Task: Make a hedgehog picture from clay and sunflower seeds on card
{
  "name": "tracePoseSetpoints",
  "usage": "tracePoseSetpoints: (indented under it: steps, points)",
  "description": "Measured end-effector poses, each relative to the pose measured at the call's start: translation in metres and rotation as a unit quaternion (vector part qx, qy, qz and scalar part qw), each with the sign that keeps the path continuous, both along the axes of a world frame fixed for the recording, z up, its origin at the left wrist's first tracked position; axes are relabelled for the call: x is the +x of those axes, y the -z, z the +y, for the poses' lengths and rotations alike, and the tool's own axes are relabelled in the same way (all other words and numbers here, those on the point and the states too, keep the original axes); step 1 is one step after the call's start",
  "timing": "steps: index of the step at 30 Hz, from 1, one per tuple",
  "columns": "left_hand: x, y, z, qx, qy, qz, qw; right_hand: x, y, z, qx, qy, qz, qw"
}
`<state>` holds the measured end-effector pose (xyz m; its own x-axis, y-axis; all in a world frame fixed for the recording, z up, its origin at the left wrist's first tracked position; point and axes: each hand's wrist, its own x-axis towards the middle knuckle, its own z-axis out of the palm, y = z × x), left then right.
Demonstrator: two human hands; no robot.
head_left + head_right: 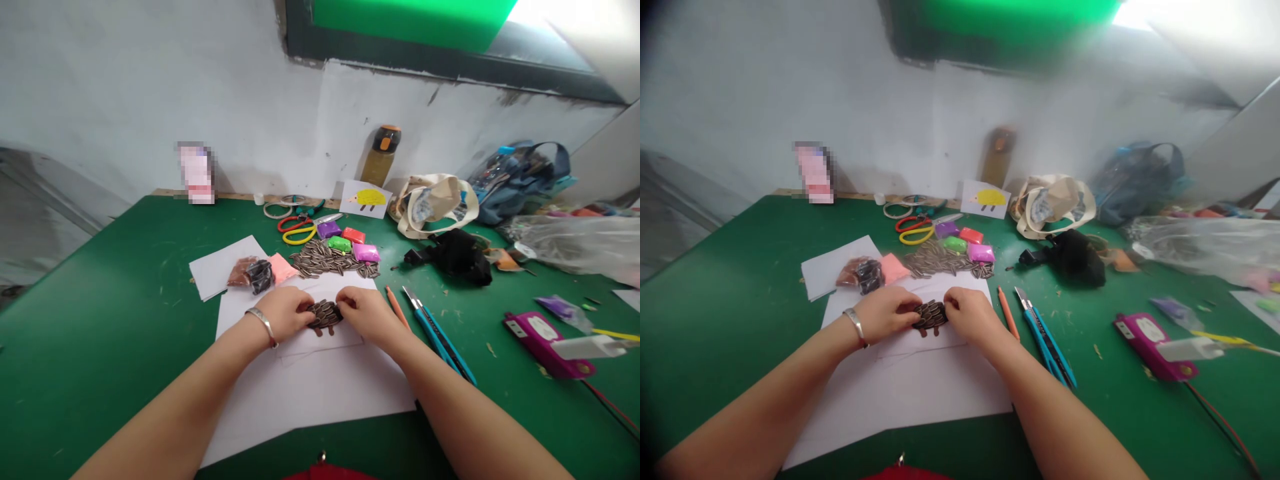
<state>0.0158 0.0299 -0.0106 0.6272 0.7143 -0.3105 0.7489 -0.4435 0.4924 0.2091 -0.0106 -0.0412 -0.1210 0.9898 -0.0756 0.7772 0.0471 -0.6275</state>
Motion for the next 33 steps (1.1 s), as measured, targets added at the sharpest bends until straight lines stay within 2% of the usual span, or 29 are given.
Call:
tracePoseSetpoints:
  steps: [14, 21, 28, 33]
  points:
    - [-0.002, 0.007, 0.004, 0.023, 0.026, -0.013, 0.999, -0.006, 0.004, -0.001, 0.016, -0.001, -0.076, 0.997]
    - [-0.002, 0.008, 0.004, 0.003, 0.029, -0.028, 0.999, -0.007, 0.004, -0.001, 0.014, 0.003, -0.084, 0.996]
    - [-0.003, 0.008, 0.003, 0.028, 0.025, -0.004, 0.999, -0.001, -0.002, -0.001, -0.022, 0.011, -0.028, 0.999]
    - [-0.003, 0.006, 0.003, 0.028, 0.025, 0.003, 0.999, 0.002, -0.011, -0.004, -0.017, 0.016, -0.056, 0.998]
